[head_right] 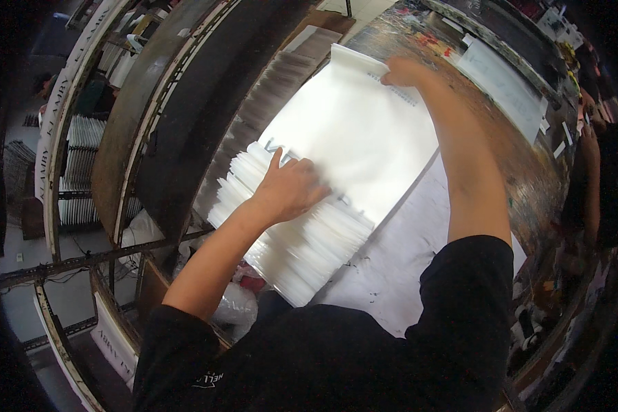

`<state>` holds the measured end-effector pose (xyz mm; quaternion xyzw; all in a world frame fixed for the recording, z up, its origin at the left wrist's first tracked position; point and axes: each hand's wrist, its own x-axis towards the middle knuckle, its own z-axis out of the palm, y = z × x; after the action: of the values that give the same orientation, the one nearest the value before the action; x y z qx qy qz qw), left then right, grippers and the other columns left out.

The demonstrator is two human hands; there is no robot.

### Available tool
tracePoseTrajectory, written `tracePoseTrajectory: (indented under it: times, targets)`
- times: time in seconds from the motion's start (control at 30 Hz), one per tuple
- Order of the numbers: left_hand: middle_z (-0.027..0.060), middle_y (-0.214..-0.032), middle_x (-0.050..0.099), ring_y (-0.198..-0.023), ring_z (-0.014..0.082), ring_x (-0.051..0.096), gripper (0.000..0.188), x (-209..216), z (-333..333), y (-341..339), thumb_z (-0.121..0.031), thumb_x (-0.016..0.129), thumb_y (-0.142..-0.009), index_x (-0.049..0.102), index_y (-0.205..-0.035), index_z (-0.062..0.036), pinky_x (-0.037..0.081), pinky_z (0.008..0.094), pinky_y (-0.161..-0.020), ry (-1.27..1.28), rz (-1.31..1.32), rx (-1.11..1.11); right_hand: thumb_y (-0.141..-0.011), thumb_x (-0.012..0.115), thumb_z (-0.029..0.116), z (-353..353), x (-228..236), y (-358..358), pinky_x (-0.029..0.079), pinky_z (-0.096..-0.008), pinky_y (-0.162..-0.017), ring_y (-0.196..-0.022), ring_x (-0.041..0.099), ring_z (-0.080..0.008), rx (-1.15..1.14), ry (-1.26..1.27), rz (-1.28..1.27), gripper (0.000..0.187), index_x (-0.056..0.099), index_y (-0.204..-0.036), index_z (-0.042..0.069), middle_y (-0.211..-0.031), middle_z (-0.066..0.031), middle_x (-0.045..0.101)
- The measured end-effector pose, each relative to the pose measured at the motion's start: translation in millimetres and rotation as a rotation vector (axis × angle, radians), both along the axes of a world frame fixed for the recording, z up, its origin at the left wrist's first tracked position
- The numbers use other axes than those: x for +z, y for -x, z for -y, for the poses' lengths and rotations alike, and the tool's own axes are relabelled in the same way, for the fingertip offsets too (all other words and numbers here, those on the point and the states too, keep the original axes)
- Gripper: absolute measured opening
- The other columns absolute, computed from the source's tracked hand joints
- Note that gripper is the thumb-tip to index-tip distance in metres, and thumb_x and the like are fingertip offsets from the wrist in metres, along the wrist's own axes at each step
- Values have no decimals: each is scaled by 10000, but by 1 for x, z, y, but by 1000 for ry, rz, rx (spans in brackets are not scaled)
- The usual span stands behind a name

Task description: The person sits on the floor and repeatedly folds white plastic shopping bags with 'KLAMBY' printed on them. They pick up a stack, fold each bag individually, and place the folded stack on a nearby wooden shelf.

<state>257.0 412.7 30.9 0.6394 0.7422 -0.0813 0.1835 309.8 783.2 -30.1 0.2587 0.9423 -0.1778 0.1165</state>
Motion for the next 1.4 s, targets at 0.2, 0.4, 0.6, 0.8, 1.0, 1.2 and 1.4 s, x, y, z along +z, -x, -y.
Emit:
tracePoseTrajectory:
  times: [0.2,0.4,0.6,0.8,1.0,1.2,1.4]
  targets:
    - [106,-1232,560,-1183,256,527,495,0,20,-2,-440,392,-1009,676,-1134,-54,186,574,-1143,-78,42,-5,-841,691,326,0,2,-1,438,-420,-996,-1167,572,-378,-7,14,31,517,601,-1207,-28,-1236,-253,604]
    - [113,-1255,543,-1185,260,533,489,-4,19,0,-411,392,-1009,663,-1164,-35,187,584,-1142,-125,73,8,-804,721,301,-1,-9,-3,426,-440,-1014,-1239,513,-378,-100,-92,-91,539,576,-1228,0,-1308,-237,550]
    - [121,-1245,552,-1134,272,574,501,-11,22,-2,-411,393,-1005,660,-1167,-19,199,588,-1131,-146,27,-4,-805,742,317,46,20,-24,456,-452,-969,-1195,517,-349,-36,-366,-267,399,607,-1114,104,-1219,-163,563]
    - [134,-1278,541,-1072,297,614,404,-12,22,0,-391,458,-989,679,-1079,-65,276,605,-1075,-127,-17,-53,-755,755,373,119,38,-38,489,-439,-916,-1133,554,-340,265,41,97,503,591,-1191,183,-1177,-150,563]
    - [139,-1270,551,-1086,321,602,438,-5,13,14,-420,435,-994,685,-1068,-68,313,561,-1067,9,126,-28,-716,791,377,139,32,-44,492,-434,-922,-1169,517,-336,259,-39,59,716,488,-1318,135,-1231,-156,523]
    - [193,-1282,536,-1182,359,521,368,-16,-32,69,-340,601,-926,632,-1132,-38,396,445,-1027,-474,145,132,-697,807,368,139,34,-48,478,-446,-948,-1213,494,-345,216,12,38,750,479,-1332,138,-1260,-168,512]
    - [300,-1337,484,-1252,420,478,727,-40,-67,123,-291,713,-833,363,-1383,31,393,464,-1050,-212,369,378,-698,810,366,163,28,-70,417,-423,-1041,-1293,446,-366,12,-156,-133,810,453,-1391,149,-1414,-206,449]
